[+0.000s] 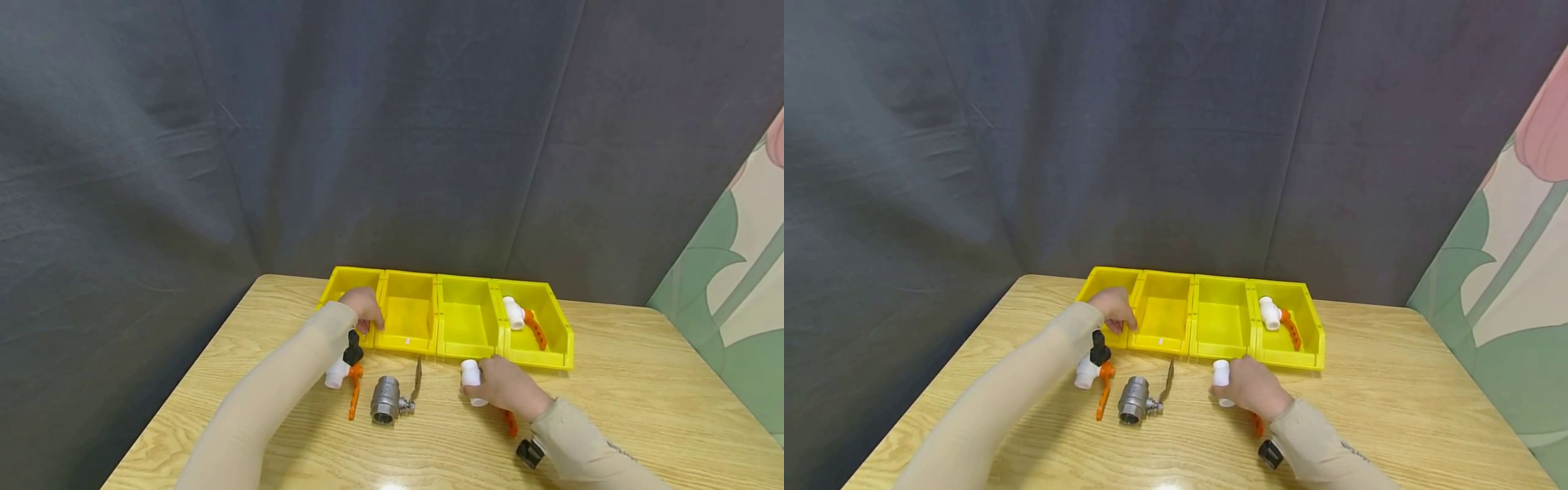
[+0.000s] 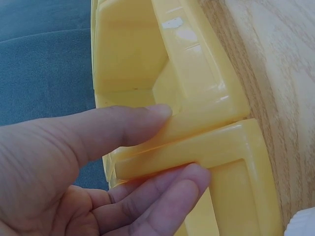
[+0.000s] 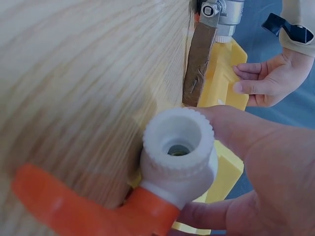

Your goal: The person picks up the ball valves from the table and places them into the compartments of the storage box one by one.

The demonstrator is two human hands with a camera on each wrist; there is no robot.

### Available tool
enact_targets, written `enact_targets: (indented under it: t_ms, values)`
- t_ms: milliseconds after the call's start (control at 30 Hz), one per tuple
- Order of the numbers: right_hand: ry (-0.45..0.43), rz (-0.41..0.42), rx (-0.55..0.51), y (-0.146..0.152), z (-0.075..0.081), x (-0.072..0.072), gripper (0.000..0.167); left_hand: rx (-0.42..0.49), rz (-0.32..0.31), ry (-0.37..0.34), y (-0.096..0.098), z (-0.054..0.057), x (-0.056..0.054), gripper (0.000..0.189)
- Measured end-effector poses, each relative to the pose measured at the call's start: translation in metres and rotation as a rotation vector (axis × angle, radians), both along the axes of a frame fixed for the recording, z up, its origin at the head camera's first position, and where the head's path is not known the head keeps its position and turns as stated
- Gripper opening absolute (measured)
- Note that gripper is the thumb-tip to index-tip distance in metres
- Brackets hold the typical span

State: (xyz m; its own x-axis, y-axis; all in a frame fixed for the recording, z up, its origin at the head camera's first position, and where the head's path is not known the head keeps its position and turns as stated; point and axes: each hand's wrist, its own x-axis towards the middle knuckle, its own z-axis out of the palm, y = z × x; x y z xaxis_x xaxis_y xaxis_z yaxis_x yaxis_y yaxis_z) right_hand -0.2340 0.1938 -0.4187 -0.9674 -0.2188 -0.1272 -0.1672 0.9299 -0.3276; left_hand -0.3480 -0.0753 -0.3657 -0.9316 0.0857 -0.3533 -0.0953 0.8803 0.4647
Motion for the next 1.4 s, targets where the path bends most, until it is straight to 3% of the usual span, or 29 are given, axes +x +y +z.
enact_targets:
  t_ms: [600,1400]
  values:
    - [-0.039,-0.008,-0.030,-0.004,0.009,0.005,0.040,0.013,0.007,-0.009,-0.001,-0.006,-0.005,0.026]
    - [-0.006,0.026,-0.059,-0.004,0.032,0.006,0.034,0.002,0.005,-0.006,-0.001,0.001,0.000,0.026]
